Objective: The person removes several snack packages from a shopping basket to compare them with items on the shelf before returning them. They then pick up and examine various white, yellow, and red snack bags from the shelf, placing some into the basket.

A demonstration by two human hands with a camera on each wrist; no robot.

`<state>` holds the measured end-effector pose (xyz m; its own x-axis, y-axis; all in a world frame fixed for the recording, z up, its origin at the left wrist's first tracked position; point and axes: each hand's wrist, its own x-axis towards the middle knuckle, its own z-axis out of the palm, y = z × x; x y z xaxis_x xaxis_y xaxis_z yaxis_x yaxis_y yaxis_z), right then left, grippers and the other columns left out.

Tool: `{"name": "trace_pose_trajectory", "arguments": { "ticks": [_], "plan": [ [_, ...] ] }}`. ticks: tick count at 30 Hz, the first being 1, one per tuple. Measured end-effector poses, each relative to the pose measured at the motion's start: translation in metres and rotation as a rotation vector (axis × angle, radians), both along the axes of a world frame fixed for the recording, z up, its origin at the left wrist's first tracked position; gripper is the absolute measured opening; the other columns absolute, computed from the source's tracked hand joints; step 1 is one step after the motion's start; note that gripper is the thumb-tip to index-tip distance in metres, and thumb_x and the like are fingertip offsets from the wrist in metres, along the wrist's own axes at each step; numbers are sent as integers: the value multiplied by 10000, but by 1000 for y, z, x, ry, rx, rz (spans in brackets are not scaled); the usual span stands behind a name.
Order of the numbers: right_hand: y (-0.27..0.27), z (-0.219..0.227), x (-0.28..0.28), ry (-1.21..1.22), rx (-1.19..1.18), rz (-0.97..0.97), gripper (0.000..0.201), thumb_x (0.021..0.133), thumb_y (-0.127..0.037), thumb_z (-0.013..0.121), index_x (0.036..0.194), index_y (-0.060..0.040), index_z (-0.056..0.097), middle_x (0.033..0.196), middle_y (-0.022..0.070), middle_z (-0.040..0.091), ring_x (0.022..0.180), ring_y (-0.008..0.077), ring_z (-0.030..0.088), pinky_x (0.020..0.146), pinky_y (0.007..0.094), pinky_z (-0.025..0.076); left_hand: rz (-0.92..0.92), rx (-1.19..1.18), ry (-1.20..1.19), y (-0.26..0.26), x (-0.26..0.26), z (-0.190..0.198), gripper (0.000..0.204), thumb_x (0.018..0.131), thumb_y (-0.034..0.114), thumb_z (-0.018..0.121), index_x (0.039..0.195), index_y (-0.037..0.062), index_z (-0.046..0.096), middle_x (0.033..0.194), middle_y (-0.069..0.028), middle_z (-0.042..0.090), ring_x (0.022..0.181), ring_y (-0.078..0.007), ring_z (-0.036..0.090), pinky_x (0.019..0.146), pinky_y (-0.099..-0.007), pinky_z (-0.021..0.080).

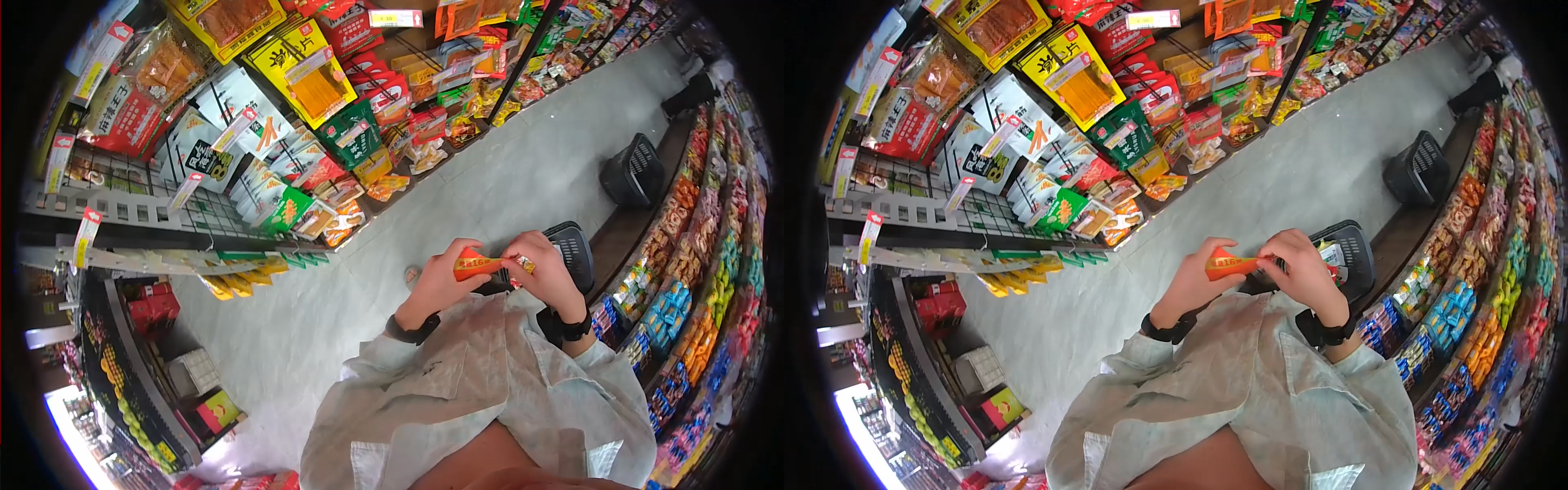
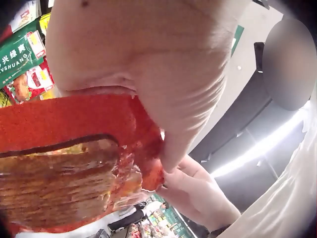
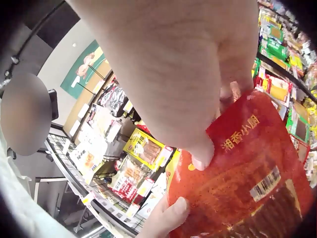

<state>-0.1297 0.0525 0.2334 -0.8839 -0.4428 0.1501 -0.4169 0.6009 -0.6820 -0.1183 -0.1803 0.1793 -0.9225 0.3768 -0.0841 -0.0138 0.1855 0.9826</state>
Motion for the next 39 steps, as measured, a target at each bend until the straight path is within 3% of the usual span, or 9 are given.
{"name": "trace_pose_trajectory", "arguments": {
  "ticks": [4, 7, 10, 13, 18, 25, 29, 32, 39],
  "plan": [
    [-17, 7, -1, -96, -75, -45, 95, 874, -20, 701, 952, -51, 655, 888, 105, 617, 817, 287, 614, 695, 365, 489, 7, 251, -26, -23, -6, -13, 534, 819, 112, 817, 1301, 95, 588, 1053, -113, 718, 976, -199, 707, 865, -317, 550],
    [-21, 7, -7, 6, -63, -52, 86, 888, 1, 681, 954, -49, 656, 925, 113, 609, 815, 285, 614, 688, 344, 487, -55, 134, 53, -34, -11, -47, 483, 863, 123, 780, 1308, 64, 602, 1050, -99, 721, 960, -162, 695, 848, -306, 545],
    [-23, 5, -17, 65, -128, -128, 86, 884, -9, 688, 953, -50, 658, 902, 108, 616, 817, 286, 615, 711, 353, 490, -7, -59, 42, -33, -10, -59, 360, 888, 216, 735, 1184, 19, 678, 1010, -160, 719, 883, -310, 710, 793, -355, 550],
    [-18, 0, -33, 146, -88, -118, 98, 864, -22, 709, 942, -55, 660, 881, 101, 626, 814, 287, 617, 737, 363, 492, 33, 11, -62, -21, -6, -60, 324, 901, 237, 713, 1146, 26, 688, 938, -173, 699, 818, -333, 688, 730, -386, 533],
    [0, -15, -67, 161, -130, -170, 121, 809, -29, 739, 898, -63, 663, 838, 83, 636, 795, 286, 619, 748, 369, 493, 21, -120, 77, -4, -19, -49, 288, 898, 271, 711, 1025, 13, 689, 841, -182, 655, 764, -364, 649, 689, -428, 504],
    [74, -50, -134, 110, -236, -333, 145, 777, -19, 751, 883, -68, 666, 842, 77, 643, 817, 287, 634, 749, 369, 523, -93, -362, 280, 64, -101, -18, 317, 903, 317, 682, 972, 8, 683, 855, -187, 664, 823, -392, 642, 768, -458, 517],
    [130, -54, -178, 289, -227, -393, 156, 770, -12, 753, 883, -62, 659, 870, 85, 646, 818, 278, 640, 739, 361, 535, -185, -467, 415, 124, -153, -2, 258, 893, 283, 677, 957, 32, 683, 821, -153, 673, 810, -351, 649, 809, -443, 524],
    [167, -69, -196, 246, -262, -441, 166, 760, -3, 756, 878, -54, 651, 878, 89, 645, 814, 266, 642, 729, 357, 535, -233, -473, 449, 164, -181, 2, 311, 916, 340, 654, 964, 36, 695, 817, -174, 664, 825, -371, 643, 767, -455, 514],
    [236, -91, -215, 152, -281, -485, 170, 760, 16, 751, 876, -38, 639, 866, 89, 639, 796, 262, 639, 720, 353, 529, -386, -449, 431, 229, -225, -4, 243, 894, 289, 673, 921, 48, 677, 787, -136, 648, 791, -345, 631, 742, -453, 505]
  ]
}}
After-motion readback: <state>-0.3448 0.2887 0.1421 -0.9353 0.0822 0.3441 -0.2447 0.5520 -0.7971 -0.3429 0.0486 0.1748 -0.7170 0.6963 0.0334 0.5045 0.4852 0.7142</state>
